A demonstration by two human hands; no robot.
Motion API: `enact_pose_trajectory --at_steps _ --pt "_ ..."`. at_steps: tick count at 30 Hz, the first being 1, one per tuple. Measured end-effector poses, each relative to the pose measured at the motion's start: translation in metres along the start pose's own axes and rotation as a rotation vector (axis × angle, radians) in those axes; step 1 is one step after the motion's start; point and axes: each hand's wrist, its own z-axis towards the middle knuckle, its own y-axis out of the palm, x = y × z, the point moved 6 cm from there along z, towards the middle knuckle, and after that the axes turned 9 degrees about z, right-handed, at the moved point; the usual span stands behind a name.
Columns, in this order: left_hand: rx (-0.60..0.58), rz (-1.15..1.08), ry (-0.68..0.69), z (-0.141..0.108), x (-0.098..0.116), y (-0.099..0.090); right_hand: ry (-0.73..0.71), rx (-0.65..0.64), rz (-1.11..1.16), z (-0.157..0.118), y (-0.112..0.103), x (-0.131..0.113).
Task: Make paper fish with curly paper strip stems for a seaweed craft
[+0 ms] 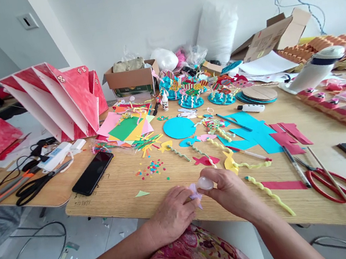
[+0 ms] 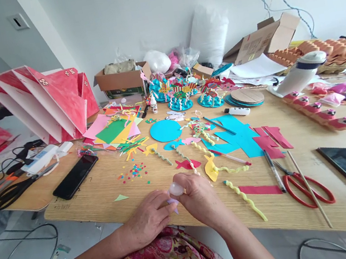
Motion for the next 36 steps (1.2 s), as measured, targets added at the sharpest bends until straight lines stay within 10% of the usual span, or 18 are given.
enact_pose_trajectory --at_steps 19,29,36 --pt "0.03 0.025 0.012 0.0 0.0 0.0 -0.007 0.066 -0.11 -0.001 0.005 0.0" --pt "0.011 0.044 -0.019 0.0 0.0 0.0 0.207 0.315 0.363 -0.022 -0.012 0.037" --pt "0.019 0.036 -0.024 -0.001 -0.001 0.0 0.13 0.234 0.327 -0.023 -0.002 0.031"
